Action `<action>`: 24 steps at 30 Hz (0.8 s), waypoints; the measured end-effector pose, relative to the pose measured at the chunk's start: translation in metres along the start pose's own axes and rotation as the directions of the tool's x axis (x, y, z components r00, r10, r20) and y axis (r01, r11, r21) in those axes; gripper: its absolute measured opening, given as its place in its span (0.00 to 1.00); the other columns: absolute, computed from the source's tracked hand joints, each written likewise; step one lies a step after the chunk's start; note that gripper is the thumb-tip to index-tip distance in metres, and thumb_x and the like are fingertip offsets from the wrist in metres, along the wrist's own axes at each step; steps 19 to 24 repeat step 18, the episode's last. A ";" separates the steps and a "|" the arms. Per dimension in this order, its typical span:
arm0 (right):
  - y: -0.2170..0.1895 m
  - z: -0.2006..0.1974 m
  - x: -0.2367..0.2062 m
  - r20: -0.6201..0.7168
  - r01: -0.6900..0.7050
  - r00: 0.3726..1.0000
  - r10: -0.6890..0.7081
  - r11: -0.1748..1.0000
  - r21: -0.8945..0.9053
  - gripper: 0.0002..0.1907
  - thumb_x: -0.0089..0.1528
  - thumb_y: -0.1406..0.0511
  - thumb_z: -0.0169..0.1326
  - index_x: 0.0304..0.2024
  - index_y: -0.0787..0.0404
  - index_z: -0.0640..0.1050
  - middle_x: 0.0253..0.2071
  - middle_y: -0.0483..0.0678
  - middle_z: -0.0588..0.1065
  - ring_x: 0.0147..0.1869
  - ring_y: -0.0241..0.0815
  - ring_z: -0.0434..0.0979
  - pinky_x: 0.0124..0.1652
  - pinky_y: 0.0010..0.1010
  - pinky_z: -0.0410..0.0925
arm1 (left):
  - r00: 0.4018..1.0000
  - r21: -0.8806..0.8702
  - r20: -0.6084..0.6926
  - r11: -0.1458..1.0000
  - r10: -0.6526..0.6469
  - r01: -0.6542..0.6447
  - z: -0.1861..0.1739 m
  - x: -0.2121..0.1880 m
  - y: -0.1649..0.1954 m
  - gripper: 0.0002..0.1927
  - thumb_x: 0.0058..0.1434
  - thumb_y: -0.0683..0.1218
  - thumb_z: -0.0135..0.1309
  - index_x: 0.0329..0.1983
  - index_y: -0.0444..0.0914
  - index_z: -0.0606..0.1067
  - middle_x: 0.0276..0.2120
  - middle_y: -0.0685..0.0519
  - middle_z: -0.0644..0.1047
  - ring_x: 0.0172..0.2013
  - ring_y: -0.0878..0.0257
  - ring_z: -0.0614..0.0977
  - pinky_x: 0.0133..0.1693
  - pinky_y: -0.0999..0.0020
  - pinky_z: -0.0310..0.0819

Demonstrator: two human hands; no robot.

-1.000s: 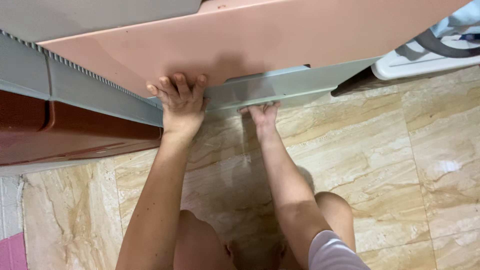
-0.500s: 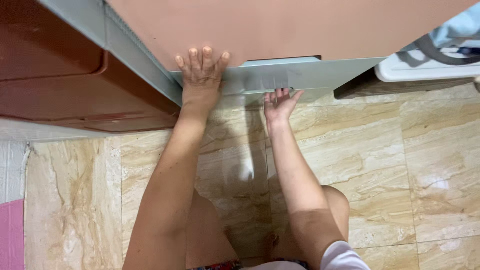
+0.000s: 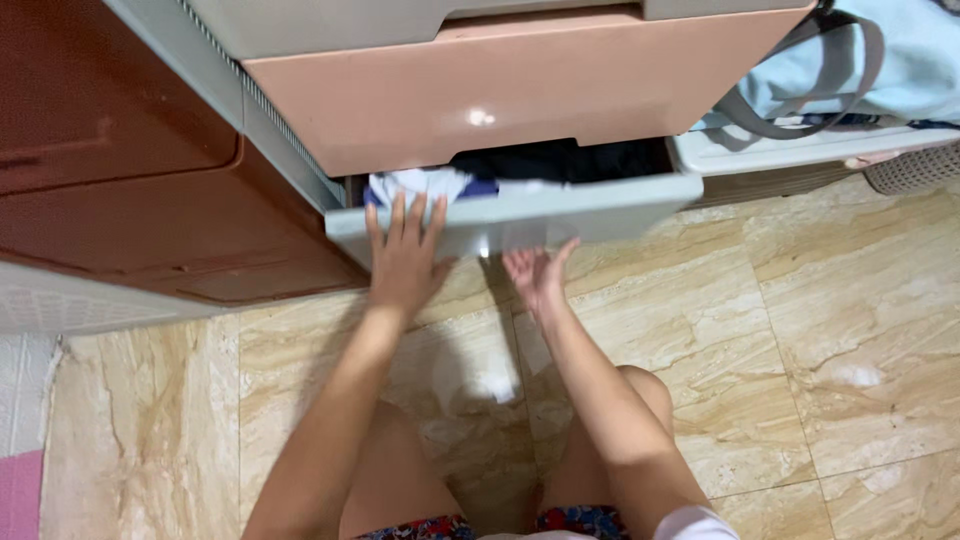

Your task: The person opens and closes drawers on several plastic storage cabinets in the room. They pull out small and large drawers one at a time, briefly revealing clothes inside, then push each drawer shut and move to the next cabinet.

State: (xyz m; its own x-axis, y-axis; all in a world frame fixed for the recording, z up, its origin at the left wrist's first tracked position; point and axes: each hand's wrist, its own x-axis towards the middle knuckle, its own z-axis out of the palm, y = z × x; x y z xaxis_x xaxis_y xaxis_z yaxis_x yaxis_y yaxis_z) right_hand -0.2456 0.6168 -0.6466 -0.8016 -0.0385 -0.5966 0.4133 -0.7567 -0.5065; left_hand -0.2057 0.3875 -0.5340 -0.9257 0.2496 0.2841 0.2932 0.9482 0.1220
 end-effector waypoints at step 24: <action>-0.082 0.053 -0.163 0.579 0.314 0.809 -0.104 -0.756 -0.574 0.37 0.58 0.39 0.59 0.58 0.57 0.76 0.49 0.51 0.75 0.59 0.52 0.71 0.64 0.47 0.60 | 0.992 -0.111 0.104 0.991 -0.068 0.080 -0.043 -0.047 0.039 0.23 0.58 0.57 0.67 0.48 0.40 0.76 0.43 0.45 0.75 0.48 0.46 0.74 0.53 0.50 0.63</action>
